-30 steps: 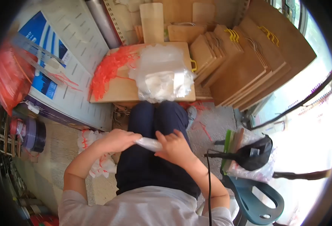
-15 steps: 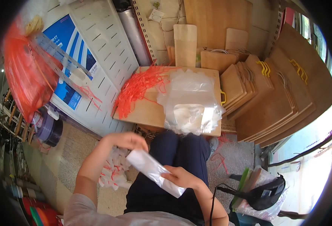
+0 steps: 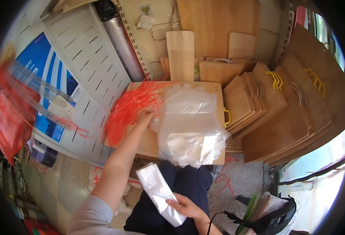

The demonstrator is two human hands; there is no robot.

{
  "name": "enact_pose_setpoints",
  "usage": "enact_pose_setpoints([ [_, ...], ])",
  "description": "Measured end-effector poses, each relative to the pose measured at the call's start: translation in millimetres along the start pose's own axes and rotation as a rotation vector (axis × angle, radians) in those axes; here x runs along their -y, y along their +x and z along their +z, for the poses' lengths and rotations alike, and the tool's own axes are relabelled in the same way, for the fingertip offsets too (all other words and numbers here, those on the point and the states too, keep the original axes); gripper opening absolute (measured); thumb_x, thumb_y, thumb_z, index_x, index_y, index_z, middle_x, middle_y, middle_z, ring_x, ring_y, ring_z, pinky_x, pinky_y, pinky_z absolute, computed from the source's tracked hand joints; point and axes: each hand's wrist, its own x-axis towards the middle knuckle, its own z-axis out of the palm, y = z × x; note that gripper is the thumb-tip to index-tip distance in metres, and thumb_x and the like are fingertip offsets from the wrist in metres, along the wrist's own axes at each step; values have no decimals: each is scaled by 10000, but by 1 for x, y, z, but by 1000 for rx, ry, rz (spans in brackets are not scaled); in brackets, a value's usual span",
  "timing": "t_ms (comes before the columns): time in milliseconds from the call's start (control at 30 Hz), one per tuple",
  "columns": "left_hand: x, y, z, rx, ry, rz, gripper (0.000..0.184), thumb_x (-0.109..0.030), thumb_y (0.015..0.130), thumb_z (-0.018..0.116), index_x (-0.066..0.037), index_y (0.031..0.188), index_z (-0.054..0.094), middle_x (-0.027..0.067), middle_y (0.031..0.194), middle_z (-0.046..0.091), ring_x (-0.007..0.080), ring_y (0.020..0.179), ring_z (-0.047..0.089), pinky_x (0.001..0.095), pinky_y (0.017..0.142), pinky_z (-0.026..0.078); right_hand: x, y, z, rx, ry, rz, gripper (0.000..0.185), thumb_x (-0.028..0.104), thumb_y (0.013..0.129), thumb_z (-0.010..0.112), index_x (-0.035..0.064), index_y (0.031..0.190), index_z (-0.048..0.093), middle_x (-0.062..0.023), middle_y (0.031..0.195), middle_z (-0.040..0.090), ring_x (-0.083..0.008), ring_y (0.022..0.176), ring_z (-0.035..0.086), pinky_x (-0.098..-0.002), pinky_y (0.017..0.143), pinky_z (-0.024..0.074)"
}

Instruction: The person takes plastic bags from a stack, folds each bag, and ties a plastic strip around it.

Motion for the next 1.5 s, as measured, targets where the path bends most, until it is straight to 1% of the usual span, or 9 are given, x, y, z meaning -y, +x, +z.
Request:
enact_pose_setpoints([
  [267,-51,-29,-110,141,-1078,122,55,-156,974,532,-102,980,533,7,794,546,164,778,621,337,781,505,-6,-9,-9,-67,119,-86,293,194,996,543,2,1216,564,-5,1013,639,-65,881,578,-235,776,479],
  [467,-126,-164,-261,152,-367,393,95,-151,944,583,-56,948,574,-54,677,460,57,638,438,240,602,389,22,-17,3,-132,344,-299,338,209,988,534,2,1255,530,-91,1071,659,-150,912,647,-307,809,528],
  [667,-145,-274,-280,277,-44,669,71,-100,901,618,-34,925,629,-61,666,469,31,586,377,222,534,313,90,-21,51,-80,377,-608,485,291,985,523,15,1366,407,-83,944,619,-168,694,625,-312,560,531],
  [800,-159,-329,-281,317,-3,693,74,-106,894,626,-36,920,625,-49,638,476,29,594,384,230,529,314,90,-10,76,67,461,-513,367,307,976,540,55,1236,478,-79,840,596,-185,632,614,-308,519,513],
  [933,-152,-333,-290,191,-109,752,76,-95,907,616,-20,906,609,-49,754,539,14,682,427,198,599,363,49,-12,105,180,422,-168,405,362,961,546,72,1239,493,-240,1116,632,-184,566,566,-280,476,467],
  [1033,-143,-332,-306,207,-120,649,82,-91,901,620,-11,907,609,-40,758,550,25,691,440,206,604,367,19,-24,106,208,449,-106,403,331,967,554,37,1235,495,-159,980,655,-178,643,612,-283,524,494],
  [1167,-133,-344,-325,270,-80,671,65,-86,879,634,-22,893,629,-32,698,535,38,652,444,228,574,363,14,-31,92,8,175,-185,308,222,994,538,30,1234,535,-72,982,662,-137,848,645,-268,713,526],
  [1400,-147,-356,-306,722,-16,1047,76,-91,834,690,-43,891,704,48,756,617,160,661,574,266,593,424,42,-43,93,124,-1263,-533,249,162,938,604,33,1151,621,-99,917,609,-246,782,619,-327,720,498],
  [1500,-134,-335,-268,911,-17,854,109,-131,890,647,-29,912,677,36,822,659,112,748,595,260,674,456,58,-52,113,434,-1012,-374,269,130,921,619,32,1172,616,-129,955,579,-282,877,597,-349,752,480],
])
